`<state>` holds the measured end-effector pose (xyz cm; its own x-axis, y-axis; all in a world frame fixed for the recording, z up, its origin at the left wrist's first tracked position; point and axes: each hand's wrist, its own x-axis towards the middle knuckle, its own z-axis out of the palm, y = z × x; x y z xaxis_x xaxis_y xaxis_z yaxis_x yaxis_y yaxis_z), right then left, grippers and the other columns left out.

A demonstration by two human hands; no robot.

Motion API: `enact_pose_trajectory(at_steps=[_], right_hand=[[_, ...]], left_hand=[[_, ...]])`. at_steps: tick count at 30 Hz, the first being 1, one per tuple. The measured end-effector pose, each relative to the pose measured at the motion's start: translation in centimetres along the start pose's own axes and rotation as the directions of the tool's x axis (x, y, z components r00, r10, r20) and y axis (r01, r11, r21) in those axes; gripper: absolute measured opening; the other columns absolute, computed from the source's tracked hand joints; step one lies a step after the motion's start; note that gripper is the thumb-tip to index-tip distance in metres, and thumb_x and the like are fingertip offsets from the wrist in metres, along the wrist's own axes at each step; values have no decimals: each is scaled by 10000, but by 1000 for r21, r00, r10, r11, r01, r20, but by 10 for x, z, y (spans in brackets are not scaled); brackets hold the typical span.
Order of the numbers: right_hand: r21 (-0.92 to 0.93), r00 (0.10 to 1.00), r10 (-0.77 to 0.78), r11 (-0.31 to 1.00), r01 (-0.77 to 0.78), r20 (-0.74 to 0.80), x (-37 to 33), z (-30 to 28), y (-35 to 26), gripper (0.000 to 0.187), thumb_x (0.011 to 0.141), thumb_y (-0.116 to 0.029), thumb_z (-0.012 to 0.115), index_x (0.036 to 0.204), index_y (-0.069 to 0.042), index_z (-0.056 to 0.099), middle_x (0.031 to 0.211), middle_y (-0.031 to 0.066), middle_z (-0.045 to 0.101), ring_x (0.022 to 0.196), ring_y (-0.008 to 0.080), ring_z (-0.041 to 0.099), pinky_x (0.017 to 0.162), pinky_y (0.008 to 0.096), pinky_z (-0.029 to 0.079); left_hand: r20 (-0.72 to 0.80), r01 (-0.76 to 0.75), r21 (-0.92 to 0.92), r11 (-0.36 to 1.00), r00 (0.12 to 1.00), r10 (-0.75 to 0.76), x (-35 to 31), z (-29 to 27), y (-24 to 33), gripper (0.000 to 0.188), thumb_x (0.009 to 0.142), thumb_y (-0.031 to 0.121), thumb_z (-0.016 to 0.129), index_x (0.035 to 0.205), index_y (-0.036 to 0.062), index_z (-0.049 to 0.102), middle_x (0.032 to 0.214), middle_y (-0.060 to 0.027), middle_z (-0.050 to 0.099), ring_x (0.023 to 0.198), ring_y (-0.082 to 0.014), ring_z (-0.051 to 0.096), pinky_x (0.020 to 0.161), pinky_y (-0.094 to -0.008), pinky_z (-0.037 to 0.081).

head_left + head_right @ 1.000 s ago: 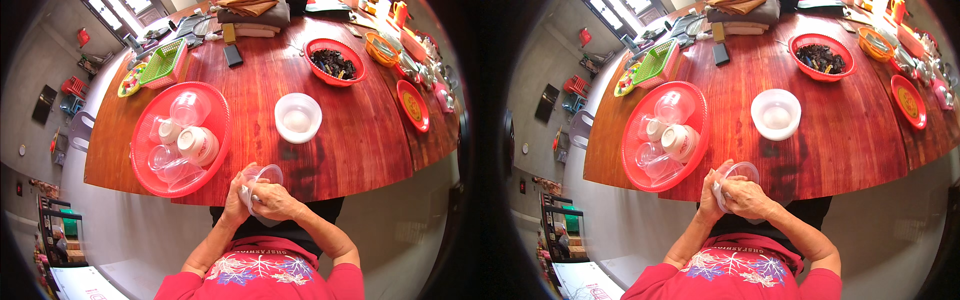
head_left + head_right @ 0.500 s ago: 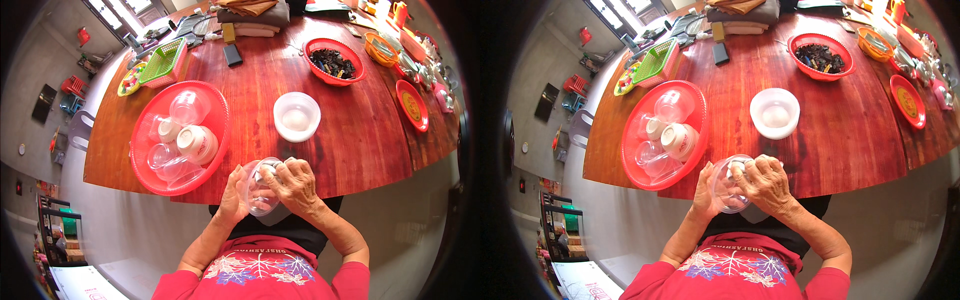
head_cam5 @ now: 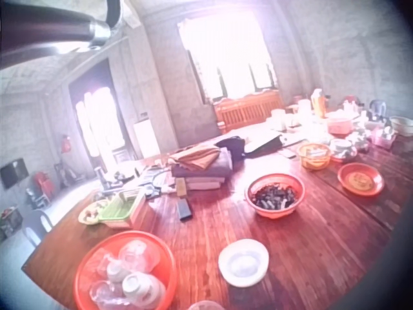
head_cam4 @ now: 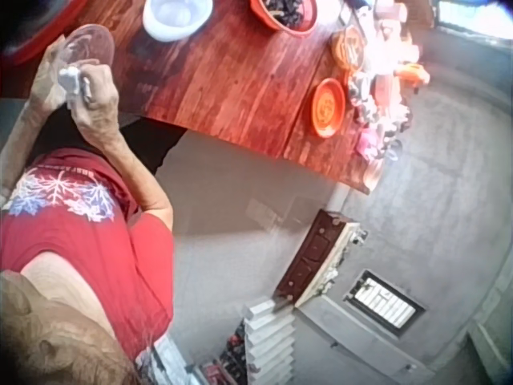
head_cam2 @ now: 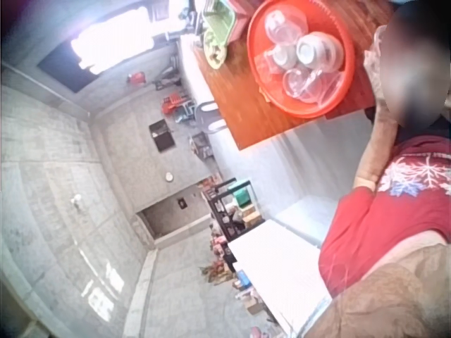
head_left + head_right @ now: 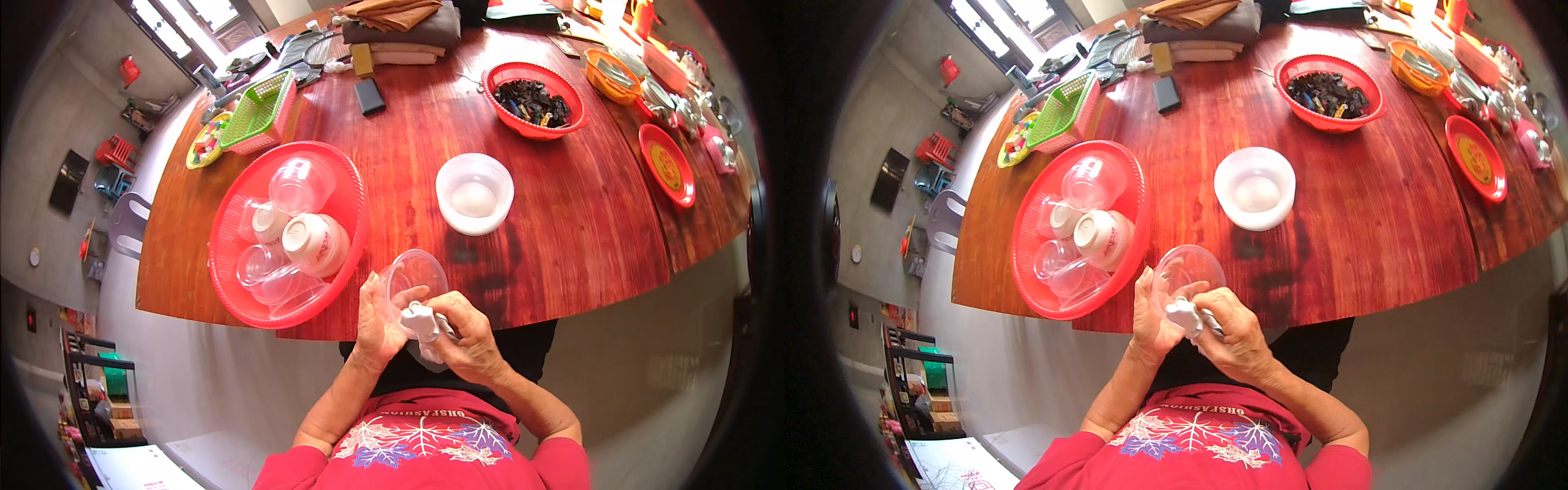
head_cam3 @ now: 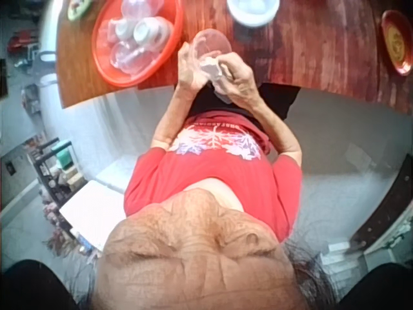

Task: The person wipes several clear plastic cups with a white cloth, handling them one at a time. After wiping each cup, the person places it into a red plastic basket on the table. The task continues with multiple cups throughout the clip.

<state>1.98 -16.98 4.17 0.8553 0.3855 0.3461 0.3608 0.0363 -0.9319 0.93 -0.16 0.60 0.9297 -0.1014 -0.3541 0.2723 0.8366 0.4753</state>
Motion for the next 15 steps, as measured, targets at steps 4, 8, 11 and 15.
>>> enact_pose_trajectory(at_steps=[4, 8, 11, 15], right_hand=[[-135, 973, -177, 978, 157, -149, 15, 29, 2, 330, 707, 96, 624, 1009, -17, 555, 937, 157, 579, 886, 351, 597, 748, 400, 502], [-207, 896, -270, 956, 206, -354, 41, 27, 4, 325, 684, 97, 634, 975, -27, 556, 954, 164, 558, 866, 341, 589, 745, 397, 498], [-219, 853, -169, 974, 66, -494, 39, 21, 14, 306, 717, 105, 640, 980, -31, 563, 940, 139, 546, 836, 288, 591, 721, 365, 496], [-110, 810, -85, 994, 25, -580, 40, 6, 17, 361, 760, 75, 664, 1101, -32, 608, 936, 115, 523, 812, 225, 588, 681, 343, 505]], left_hand=[[65, -73, -24, 997, 995, 75, 1, 5, -13, 513, 989, 466, 416, 1279, 50, 493, 1195, -138, 607, 1118, -248, 585, 1001, -395, 463], [124, -108, -21, 994, 986, 110, -6, 21, -13, 531, 1001, 418, 409, 1386, 53, 408, 1324, -125, 514, 1177, -242, 543, 969, -395, 491], [162, -63, 14, 998, 985, 60, -13, 36, -7, 630, 972, 487, 438, 1450, 95, 312, 1334, -172, 488, 1171, -318, 546, 866, -445, 550], [205, 81, 49, 996, 975, -90, -14, 22, -5, 727, 912, 614, 477, 1469, 185, 293, 1427, -199, 403, 1174, -389, 543, 775, -478, 581]])
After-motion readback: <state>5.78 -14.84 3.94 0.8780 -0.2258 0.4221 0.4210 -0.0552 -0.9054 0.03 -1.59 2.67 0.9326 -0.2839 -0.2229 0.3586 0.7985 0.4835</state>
